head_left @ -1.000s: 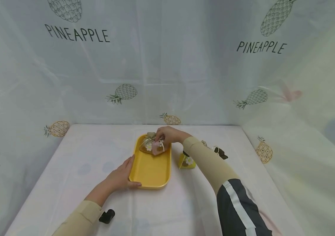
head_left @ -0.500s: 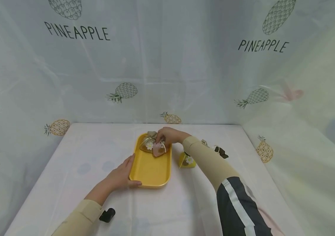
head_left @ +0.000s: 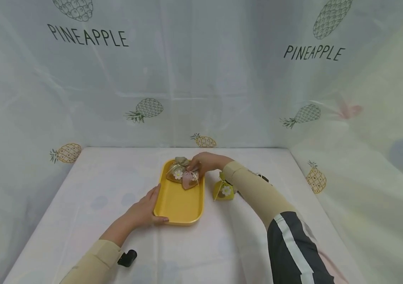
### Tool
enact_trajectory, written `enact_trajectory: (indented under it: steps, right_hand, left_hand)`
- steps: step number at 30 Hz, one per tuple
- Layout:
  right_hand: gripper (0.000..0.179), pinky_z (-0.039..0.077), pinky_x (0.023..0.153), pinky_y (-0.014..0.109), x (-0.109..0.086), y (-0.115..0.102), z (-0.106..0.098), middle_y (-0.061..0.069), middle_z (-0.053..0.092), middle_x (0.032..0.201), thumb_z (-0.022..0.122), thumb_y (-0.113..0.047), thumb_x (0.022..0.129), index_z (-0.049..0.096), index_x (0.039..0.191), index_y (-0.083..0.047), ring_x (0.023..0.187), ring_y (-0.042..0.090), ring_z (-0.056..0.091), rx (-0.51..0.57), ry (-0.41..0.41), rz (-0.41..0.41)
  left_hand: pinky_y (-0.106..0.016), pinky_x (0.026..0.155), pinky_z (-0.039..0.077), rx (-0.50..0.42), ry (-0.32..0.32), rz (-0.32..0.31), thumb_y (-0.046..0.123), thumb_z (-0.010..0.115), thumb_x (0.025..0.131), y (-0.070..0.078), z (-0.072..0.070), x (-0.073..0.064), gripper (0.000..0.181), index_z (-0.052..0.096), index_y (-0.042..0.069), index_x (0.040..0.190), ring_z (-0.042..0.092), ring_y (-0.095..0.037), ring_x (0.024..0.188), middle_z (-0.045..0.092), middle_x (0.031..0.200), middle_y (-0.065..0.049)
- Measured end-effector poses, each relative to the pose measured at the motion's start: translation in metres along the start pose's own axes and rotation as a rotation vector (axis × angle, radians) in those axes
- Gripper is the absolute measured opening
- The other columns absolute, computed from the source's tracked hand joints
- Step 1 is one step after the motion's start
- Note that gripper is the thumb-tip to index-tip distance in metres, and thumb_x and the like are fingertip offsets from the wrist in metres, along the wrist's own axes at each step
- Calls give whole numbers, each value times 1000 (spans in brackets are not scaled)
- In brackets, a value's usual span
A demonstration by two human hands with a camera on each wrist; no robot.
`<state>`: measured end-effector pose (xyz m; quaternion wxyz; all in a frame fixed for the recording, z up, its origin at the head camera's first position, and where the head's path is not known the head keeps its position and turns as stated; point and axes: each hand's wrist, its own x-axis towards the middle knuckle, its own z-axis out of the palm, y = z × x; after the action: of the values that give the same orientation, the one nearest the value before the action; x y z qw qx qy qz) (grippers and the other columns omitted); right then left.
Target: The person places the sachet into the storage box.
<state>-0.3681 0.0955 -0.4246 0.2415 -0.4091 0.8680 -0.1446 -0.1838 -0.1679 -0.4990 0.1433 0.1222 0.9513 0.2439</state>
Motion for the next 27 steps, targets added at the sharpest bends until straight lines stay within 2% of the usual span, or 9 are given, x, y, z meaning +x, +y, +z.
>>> enact_trajectory:
  steps: [4, 7, 14, 27]
  right_hand:
    - [48, 40, 106, 39, -13, 2, -5, 1, 59, 133, 79, -1, 79, 69, 123, -17, 128, 21, 48, 62, -2, -16]
    - [50, 37, 108, 40, -24, 4, -8, 2, 58, 135, 79, -1, 80, 68, 126, -15, 130, 22, 47, 27, -9, -37]
    - [55, 38, 108, 36, -53, 6, -16, 0, 56, 137, 80, -3, 80, 64, 131, -15, 132, 21, 44, -52, -28, 8]
    - [54, 36, 109, 41, -104, 14, -6, 3, 52, 140, 81, -5, 80, 64, 130, -16, 135, 25, 41, -39, -32, 88]
  left_hand:
    - [-60, 107, 31, -2, -3, -4, 68, 73, 71, 2, -1, -1, 129, -2, 8, 157, 29, -42, 139, 15, 159, -19]
    - [-60, 107, 30, -6, -11, -5, 69, 73, 71, 3, -1, -2, 129, -3, 8, 157, 28, -43, 139, 14, 159, -20]
    - [-60, 108, 29, -5, -9, 0, 67, 73, 73, 2, -1, 0, 128, -4, 8, 157, 27, -42, 140, 14, 159, -20]
    - [-59, 108, 29, -3, -7, 19, 67, 73, 73, 1, 0, 2, 129, -3, 5, 156, 29, -44, 138, 17, 158, -22]
